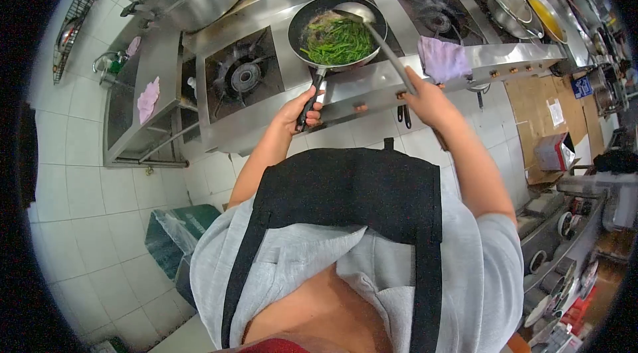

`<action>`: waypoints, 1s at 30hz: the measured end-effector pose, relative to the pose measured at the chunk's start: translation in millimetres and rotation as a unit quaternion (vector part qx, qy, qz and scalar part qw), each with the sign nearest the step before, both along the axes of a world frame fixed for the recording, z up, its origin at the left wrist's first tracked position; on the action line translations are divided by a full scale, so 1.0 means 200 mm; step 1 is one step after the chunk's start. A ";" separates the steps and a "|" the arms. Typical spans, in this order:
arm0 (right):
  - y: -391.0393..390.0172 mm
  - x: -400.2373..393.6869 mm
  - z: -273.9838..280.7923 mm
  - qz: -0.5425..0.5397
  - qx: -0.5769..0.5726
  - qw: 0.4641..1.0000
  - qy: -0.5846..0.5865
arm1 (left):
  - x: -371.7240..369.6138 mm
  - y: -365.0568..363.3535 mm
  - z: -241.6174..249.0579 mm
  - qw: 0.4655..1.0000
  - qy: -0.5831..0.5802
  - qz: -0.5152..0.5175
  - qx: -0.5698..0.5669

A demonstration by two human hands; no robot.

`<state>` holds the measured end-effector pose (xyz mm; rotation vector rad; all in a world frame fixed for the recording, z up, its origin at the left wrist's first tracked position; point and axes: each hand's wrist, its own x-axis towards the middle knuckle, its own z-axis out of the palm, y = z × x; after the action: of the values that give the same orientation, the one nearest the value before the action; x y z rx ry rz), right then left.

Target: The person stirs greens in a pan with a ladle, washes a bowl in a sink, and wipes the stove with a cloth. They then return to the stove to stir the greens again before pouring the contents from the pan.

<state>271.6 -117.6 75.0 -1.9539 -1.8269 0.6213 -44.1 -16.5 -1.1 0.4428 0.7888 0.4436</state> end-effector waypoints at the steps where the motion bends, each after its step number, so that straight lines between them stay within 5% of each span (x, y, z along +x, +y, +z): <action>1: -0.05 0.03 -0.02 0.026 0.086 0.996 -0.024 | 0.00 -0.01 -0.01 0.999 -0.038 0.016 -0.019; 2: -0.10 0.00 0.05 0.030 0.083 0.996 -0.026 | -0.01 -0.01 -0.03 0.996 -0.077 0.032 -0.035; 4: -0.19 -0.11 0.28 -0.073 -0.195 0.966 0.156 | -0.02 -0.03 -0.06 0.994 -0.073 0.060 -0.049; 5: -0.20 -0.11 0.30 -0.070 -0.195 0.966 0.156 | -0.02 -0.03 -0.08 0.990 -0.106 0.064 -0.073; 7: -0.23 -0.12 0.33 -0.058 -0.221 0.914 0.336 | -0.05 -0.03 -0.09 0.983 -0.136 0.070 -0.097; 13: -0.28 -0.20 0.49 -0.033 -0.230 0.926 0.297 | -0.09 0.00 -0.09 0.980 -0.156 0.062 -0.107; 17: -0.11 -0.10 0.16 -0.011 -0.246 0.948 0.202 | -0.09 -0.02 -0.08 0.987 -0.124 0.058 -0.090; 19: -0.03 -0.10 0.04 -0.013 -0.152 0.980 0.126 | -0.09 -0.02 -0.06 0.989 -0.119 0.053 -0.072; 22: -0.10 -0.18 0.08 -0.034 -0.133 0.978 0.156 | -0.09 0.00 -0.01 0.992 -0.088 0.055 -0.069; 26: -0.18 -0.24 0.23 -0.027 -0.245 0.927 0.283 | -0.10 0.01 -0.04 0.992 -0.086 0.048 -0.078; 30: 0.04 -0.18 0.03 -0.005 -0.206 0.939 0.276 | -0.08 0.00 0.00 0.992 -0.078 0.055 -0.088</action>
<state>235.6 -109.2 80.1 -1.7616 -1.4051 1.4763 -60.6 -15.7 -2.0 0.1983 0.6956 0.4997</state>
